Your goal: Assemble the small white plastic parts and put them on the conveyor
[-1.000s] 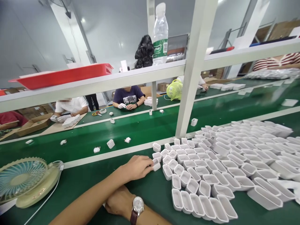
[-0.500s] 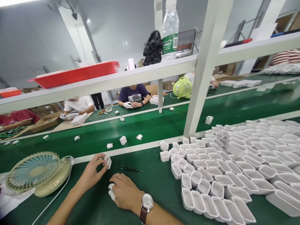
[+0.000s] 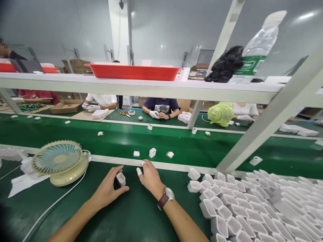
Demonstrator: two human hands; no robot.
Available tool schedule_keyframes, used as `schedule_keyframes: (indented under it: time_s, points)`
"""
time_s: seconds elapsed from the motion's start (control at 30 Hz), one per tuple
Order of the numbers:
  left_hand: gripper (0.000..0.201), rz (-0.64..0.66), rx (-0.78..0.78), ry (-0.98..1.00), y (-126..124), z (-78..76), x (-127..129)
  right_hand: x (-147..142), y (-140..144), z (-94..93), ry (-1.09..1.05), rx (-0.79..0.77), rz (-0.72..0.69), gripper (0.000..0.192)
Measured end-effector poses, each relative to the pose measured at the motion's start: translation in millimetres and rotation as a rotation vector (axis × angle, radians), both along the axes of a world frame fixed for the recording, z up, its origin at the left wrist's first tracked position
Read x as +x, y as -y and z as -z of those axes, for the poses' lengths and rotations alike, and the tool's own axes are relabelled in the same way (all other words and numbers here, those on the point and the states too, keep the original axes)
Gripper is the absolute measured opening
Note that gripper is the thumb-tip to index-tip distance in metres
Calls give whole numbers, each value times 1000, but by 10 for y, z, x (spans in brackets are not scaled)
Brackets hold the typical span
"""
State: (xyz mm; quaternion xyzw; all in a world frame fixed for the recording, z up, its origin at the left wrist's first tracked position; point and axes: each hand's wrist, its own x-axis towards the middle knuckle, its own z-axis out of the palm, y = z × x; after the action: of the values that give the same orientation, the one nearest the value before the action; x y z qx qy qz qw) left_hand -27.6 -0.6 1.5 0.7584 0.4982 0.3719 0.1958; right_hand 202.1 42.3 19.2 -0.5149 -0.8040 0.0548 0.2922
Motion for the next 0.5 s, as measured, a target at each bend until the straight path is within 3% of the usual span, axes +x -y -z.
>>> schedule_keyframes:
  time_s: [0.17, 0.3, 0.4, 0.5]
  points:
    - [67, -30, -30, 6, -1, 143, 27, -133, -578, 98, 65, -58, 149, 34]
    - [64, -31, -41, -4, -1, 161, 29, -287, -867, 131, 65, -88, 232, 36]
    - [65, -28, -42, 0, 3, 151, 25, -366, -897, 125, 34, -98, 218, 32]
    - [66, -25, -42, 10, 0, 158, 17, -386, -694, 124, 4, -104, 93, 35]
